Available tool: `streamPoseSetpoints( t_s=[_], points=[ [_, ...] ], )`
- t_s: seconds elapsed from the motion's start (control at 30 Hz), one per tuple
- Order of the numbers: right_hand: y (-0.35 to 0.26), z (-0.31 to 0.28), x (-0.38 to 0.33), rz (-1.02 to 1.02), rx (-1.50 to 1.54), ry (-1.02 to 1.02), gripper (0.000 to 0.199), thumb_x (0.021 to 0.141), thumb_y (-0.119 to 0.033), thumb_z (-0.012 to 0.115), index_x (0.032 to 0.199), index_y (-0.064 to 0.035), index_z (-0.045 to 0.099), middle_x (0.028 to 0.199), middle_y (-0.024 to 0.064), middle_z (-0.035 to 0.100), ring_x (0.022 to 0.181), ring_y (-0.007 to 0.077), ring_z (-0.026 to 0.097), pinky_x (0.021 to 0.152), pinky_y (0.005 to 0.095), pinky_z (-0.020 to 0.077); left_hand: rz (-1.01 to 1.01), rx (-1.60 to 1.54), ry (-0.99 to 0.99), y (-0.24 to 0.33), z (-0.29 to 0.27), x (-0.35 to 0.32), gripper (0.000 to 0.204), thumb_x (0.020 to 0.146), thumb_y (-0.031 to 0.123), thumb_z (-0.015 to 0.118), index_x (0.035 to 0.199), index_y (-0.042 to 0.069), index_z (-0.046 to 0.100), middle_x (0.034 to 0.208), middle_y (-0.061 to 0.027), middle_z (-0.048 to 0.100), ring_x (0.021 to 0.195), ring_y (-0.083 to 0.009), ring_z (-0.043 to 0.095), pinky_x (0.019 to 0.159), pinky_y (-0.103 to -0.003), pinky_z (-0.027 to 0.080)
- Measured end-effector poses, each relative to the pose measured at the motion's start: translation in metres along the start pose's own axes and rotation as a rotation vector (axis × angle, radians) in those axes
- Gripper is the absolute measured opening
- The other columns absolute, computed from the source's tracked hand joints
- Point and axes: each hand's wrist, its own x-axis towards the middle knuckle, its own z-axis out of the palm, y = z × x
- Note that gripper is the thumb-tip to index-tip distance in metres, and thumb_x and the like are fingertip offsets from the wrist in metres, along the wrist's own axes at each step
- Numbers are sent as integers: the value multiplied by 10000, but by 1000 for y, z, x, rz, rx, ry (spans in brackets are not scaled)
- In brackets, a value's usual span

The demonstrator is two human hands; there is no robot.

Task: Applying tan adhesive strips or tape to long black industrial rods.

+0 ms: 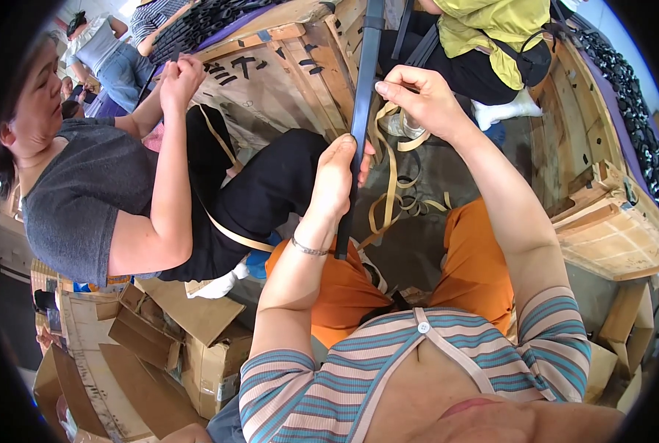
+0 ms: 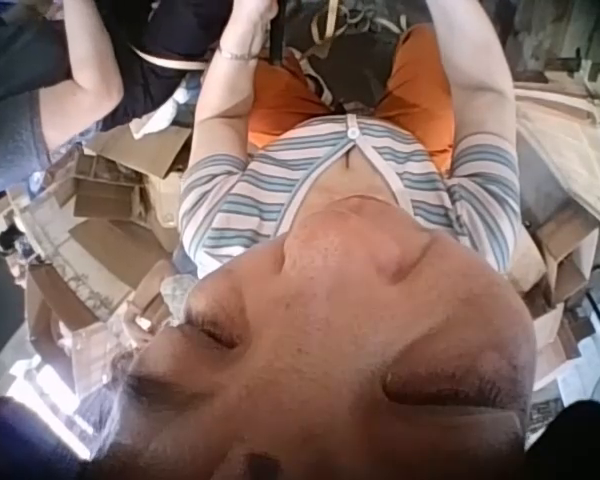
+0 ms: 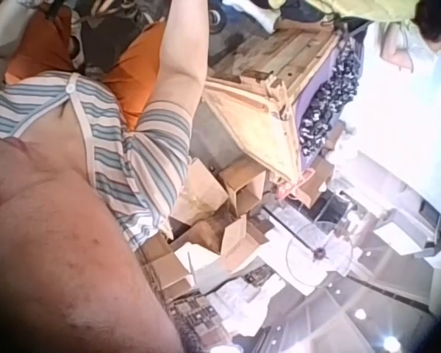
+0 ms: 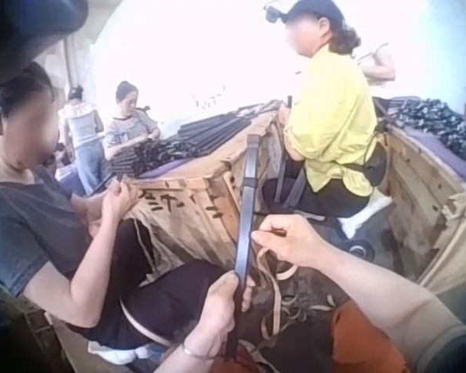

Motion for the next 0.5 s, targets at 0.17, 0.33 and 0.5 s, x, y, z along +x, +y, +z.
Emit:
streamPoseSetpoints(
  t_s=[0.17, 0.33, 0.5],
  points=[
    [2, 1, 1, -10, -3, 4, 207, 862, -173, 594, 706, -51, 535, 618, -88, 423, 566, -5, 344, 476, 179, 277, 6, 22, 5, 1, 0, 0, 299, 934, 210, 317, 810, 29, 520, 572, -6, 453, 486, -86, 395, 455, -217, 317],
    [-3, 0, 0, 26, -19, 9, 214, 857, -191, 603, 709, -49, 542, 602, -92, 417, 556, -8, 341, 470, 178, 270, 35, 24, -20, 2, 2, -4, 306, 938, 214, 312, 805, 31, 518, 570, -7, 454, 481, -84, 392, 448, -213, 313],
    [-7, -3, -3, 88, 10, 16, 220, 820, -187, 626, 678, -22, 593, 600, -61, 496, 590, 18, 411, 540, 196, 342, 24, 53, -22, 1, 5, -7, 310, 941, 215, 307, 801, 33, 515, 561, -6, 450, 470, -80, 386, 435, -209, 307]
  ],
)
